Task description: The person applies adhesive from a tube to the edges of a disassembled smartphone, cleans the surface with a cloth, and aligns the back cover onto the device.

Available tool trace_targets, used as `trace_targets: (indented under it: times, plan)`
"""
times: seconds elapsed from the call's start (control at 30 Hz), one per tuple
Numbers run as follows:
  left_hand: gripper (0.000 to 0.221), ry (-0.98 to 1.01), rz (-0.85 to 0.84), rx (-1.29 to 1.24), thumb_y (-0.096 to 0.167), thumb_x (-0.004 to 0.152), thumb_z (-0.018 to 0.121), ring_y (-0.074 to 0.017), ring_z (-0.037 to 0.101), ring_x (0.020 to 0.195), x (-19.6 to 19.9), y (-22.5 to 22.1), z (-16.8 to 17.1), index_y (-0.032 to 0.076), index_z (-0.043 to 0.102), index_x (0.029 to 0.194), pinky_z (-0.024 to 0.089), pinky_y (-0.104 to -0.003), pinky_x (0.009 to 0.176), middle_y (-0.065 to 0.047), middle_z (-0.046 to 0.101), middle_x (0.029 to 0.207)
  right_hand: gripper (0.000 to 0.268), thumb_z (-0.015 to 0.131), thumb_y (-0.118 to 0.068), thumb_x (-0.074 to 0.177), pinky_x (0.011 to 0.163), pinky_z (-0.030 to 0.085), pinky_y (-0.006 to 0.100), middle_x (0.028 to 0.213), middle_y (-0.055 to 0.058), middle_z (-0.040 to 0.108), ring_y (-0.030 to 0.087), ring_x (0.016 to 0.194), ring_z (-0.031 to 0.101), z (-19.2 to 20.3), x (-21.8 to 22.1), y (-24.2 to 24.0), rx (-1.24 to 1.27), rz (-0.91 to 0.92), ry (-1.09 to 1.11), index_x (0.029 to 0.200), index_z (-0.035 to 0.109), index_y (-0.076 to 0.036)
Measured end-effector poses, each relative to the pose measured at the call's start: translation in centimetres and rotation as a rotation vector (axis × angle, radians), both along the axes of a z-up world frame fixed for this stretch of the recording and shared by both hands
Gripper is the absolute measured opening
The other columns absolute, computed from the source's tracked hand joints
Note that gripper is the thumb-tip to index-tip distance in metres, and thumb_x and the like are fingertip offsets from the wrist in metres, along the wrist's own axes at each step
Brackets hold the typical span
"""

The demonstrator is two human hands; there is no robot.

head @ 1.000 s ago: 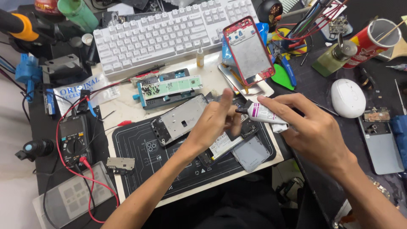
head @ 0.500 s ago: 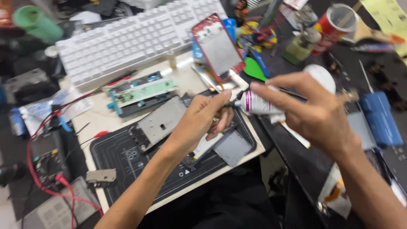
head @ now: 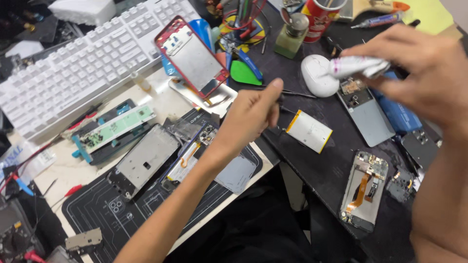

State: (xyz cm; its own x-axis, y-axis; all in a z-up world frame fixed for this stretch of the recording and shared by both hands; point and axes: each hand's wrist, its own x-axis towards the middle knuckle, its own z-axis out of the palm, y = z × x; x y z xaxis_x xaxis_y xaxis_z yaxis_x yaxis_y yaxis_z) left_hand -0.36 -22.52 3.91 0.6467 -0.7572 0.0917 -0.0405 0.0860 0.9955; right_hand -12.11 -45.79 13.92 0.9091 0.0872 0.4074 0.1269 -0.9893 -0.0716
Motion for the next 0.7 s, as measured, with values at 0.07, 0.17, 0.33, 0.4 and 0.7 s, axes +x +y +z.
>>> trace_targets:
  times: [0.07, 0.17, 0.33, 0.4, 0.7]
  plan:
    - [0.052, -0.306, 0.072, 0.068, 0.04, 0.11, 0.051, -0.0191, 0.056, 0.063, -0.9, -0.8, -1.3, 0.003, 0.064, 0.077, 0.045, -0.034, 0.059, -0.003, 0.058, 0.065, 0.037, 0.083, -0.004, 0.083, 0.078, 0.056, 0.033, 0.105, 0.012, 0.073, 0.021, 0.089, 0.07, 0.0, 0.1, -1.4, 0.048, 0.029, -0.028, 0.119, 0.077, -0.006]
    - [0.027, -0.657, 0.135, 0.238, 0.031, 0.104, 0.058, -0.0338, 0.067, 0.074, -2.9, -1.8, -2.6, 0.004, 0.064, 0.1, 0.052, -0.046, 0.064, -0.013, 0.066, 0.084, 0.033, 0.083, -0.002, 0.083, 0.078, 0.055, 0.034, 0.103, 0.014, 0.074, 0.023, 0.089, 0.07, -0.2, 0.6, -2.3, 0.038, 0.052, -0.06, 0.115, 0.076, -0.001]
    - [0.029, -0.815, 0.012, 0.442, 0.013, 0.095, 0.062, -0.0384, 0.07, 0.073, -5.4, -5.1, -3.6, 0.009, 0.061, 0.124, 0.057, -0.05, 0.061, -0.023, 0.062, 0.108, 0.032, 0.081, -0.001, 0.084, 0.08, 0.056, 0.034, 0.105, 0.016, 0.074, 0.024, 0.091, 0.071, -0.1, 0.4, -2.7, 0.054, 0.082, -0.046, 0.115, 0.075, 0.002]
    - [0.041, -0.895, 0.047, 0.406, 0.005, 0.083, 0.062, -0.0385, 0.071, 0.075, -5.3, -6.7, -4.2, 0.011, 0.063, 0.124, 0.057, -0.048, 0.059, -0.023, 0.062, 0.109, 0.032, 0.081, -0.002, 0.084, 0.077, 0.056, 0.034, 0.104, 0.017, 0.075, 0.025, 0.089, 0.072, -0.4, 0.1, -3.5, 0.07, 0.066, -0.024, 0.114, 0.075, 0.004]
    - [0.045, -1.031, 0.097, 0.401, 0.0, 0.078, 0.066, -0.0362, 0.072, 0.07, -6.1, -9.9, -5.2, 0.009, 0.063, 0.122, 0.057, -0.046, 0.055, -0.028, 0.06, 0.114, 0.031, 0.076, -0.003, 0.092, 0.088, 0.056, 0.034, 0.107, 0.019, 0.073, 0.025, 0.096, 0.071, -2.1, -0.4, -6.8, 0.215, 0.046, 0.03, 0.121, 0.071, 0.005]
